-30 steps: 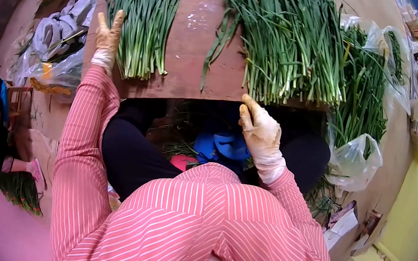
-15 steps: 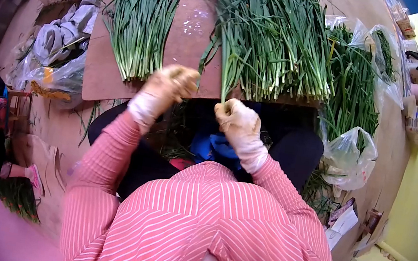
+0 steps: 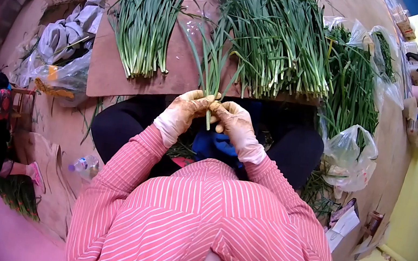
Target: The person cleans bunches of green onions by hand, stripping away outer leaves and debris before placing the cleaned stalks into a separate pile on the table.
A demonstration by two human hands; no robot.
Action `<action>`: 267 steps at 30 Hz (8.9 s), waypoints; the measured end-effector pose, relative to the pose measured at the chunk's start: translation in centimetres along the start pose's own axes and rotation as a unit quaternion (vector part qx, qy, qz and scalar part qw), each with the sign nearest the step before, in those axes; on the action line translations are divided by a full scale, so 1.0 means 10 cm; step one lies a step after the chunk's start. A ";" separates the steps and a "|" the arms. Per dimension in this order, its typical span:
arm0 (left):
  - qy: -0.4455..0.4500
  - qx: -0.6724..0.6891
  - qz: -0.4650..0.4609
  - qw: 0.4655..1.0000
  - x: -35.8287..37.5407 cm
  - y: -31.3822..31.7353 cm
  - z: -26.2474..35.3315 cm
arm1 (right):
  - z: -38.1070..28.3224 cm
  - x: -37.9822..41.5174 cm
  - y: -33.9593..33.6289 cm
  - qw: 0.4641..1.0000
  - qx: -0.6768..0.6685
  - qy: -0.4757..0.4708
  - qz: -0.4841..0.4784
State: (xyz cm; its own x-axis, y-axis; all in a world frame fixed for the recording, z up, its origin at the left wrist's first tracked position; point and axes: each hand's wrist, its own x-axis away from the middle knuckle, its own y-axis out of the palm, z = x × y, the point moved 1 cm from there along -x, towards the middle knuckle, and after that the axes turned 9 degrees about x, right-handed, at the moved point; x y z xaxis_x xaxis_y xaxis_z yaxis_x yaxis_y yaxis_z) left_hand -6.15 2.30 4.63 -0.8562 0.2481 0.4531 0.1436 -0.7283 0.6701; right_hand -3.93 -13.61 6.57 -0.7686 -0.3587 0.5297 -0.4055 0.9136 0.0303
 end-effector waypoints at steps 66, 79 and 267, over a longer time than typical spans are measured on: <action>0.123 0.129 -0.054 0.983 0.79 0.19 0.57 | -0.28 -0.94 -0.25 0.736 0.632 -0.102 0.220; -0.033 -0.019 0.037 0.999 0.43 0.12 0.11 | 0.03 0.38 0.30 0.900 0.382 -0.187 0.089; 0.048 0.161 0.014 0.986 -0.67 -0.03 0.77 | -0.12 -0.63 -0.03 0.955 -0.055 0.010 -0.292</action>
State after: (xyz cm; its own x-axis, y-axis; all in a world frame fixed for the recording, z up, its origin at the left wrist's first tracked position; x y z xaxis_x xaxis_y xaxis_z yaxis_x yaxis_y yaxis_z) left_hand 3.34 5.76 5.97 -0.8903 0.1582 0.4270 0.3051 -0.4891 0.8171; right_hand 1.65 -11.36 4.21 -0.4169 -0.8110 0.4104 -0.7068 0.5732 0.4146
